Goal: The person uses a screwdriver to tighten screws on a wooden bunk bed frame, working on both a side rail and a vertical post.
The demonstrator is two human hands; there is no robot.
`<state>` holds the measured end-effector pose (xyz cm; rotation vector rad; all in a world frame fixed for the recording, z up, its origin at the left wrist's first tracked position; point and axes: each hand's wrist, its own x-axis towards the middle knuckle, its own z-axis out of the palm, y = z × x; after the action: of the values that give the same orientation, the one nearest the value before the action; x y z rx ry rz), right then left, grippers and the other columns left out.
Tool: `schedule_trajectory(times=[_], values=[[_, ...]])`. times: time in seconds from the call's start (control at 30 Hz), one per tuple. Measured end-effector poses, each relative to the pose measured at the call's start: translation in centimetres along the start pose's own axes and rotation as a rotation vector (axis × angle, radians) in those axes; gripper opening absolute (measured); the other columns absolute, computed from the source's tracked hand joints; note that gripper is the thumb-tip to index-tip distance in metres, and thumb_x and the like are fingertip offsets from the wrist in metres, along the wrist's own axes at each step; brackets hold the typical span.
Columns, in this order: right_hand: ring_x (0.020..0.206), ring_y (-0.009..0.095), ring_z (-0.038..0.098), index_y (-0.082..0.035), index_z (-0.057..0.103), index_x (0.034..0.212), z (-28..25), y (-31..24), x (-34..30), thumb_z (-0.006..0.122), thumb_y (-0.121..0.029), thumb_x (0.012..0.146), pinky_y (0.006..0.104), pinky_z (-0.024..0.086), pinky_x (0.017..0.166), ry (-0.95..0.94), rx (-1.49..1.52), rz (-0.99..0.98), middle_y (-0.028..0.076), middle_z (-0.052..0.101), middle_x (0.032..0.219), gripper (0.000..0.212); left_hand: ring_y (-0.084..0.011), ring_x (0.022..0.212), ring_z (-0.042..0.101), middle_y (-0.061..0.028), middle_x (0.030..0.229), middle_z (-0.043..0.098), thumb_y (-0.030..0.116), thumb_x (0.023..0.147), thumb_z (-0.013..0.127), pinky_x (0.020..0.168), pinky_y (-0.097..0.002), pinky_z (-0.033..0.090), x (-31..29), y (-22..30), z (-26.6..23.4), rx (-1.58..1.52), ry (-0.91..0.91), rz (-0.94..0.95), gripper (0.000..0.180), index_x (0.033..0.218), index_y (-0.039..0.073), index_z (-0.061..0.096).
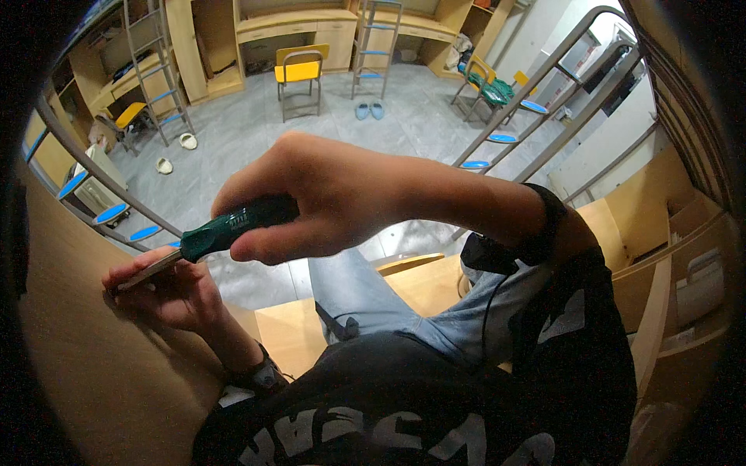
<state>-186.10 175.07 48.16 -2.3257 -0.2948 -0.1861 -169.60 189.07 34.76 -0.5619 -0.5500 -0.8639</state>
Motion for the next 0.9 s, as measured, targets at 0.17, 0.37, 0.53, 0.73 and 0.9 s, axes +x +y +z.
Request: schedule_trajectory(times=[0.17,0.37,0.53,0.73,0.9], values=[[0.057,0.027,0.055,-0.010,0.051,0.098,1.2,-0.7,0.2,0.063,-0.017,0.081,0.0363,0.042,0.045,0.090,-0.604,-0.192,0.007,0.050,0.069,0.022,-0.0047,0.100,0.060,0.0061,0.106,0.067,0.020,0.080,0.071,0.096,-0.0300,0.044,-0.1,-0.1,-0.1,-0.047,0.008,0.037,0.017,0.097,0.020,0.070],[0.062,0.026,0.056,-0.010,0.049,0.107,2.9,1.9,-0.2,0.064,-0.015,0.079,0.0364,0.042,0.046,0.232,-0.695,-0.263,0.008,0.049,0.076,0.031,-0.0029,0.105,0.057,0.0069,0.111,0.065,0.020,0.079,0.072,0.103,-0.0322,0.035,-0.2,0.1,0.8,0.103,-0.002,0.055,0.020,0.099,0.020,0.069],[0.064,0.028,0.056,-0.007,0.055,0.109,3.3,0.1,-0.2,0.070,-0.017,0.074,0.0360,0.044,0.055,0.196,-0.259,-0.113,0.009,0.053,0.081,0.039,-0.0028,0.093,0.062,0.0084,0.099,0.068,0.018,0.079,0.072,0.101,-0.0319,0.042,-0.1,0.4,0.7,-0.067,0.047,0.081,0.014,0.092,0.019,0.071],[0.052,0.007,0.049,-0.003,0.054,0.115,1.9,1.5,-3.3,0.046,-0.049,0.092,0.0173,0.035,0.040,-0.317,0.895,0.821,0.006,0.057,0.074,0.052,-0.0026,0.087,0.063,0.0087,0.091,0.069,0.012,0.079,0.070,0.097,-0.0298,0.046,-0.6,0.2,1.3,-0.056,0.095,0.064,0.008,0.086,0.016,0.070],[0.052,0.007,0.041,-0.003,0.054,0.093,2.5,0.3,-2.8,0.048,-0.045,0.093,0.0180,0.030,0.041,-0.221,0.989,0.740,0.001,0.047,0.070,0.043,-0.0049,0.089,0.063,0.0068,0.094,0.069,0.015,0.081,0.069,0.096,-0.0278,0.046,-0.4,0.7,0.6,-0.021,0.009,0.062,0.010,0.091,0.016,0.070]])
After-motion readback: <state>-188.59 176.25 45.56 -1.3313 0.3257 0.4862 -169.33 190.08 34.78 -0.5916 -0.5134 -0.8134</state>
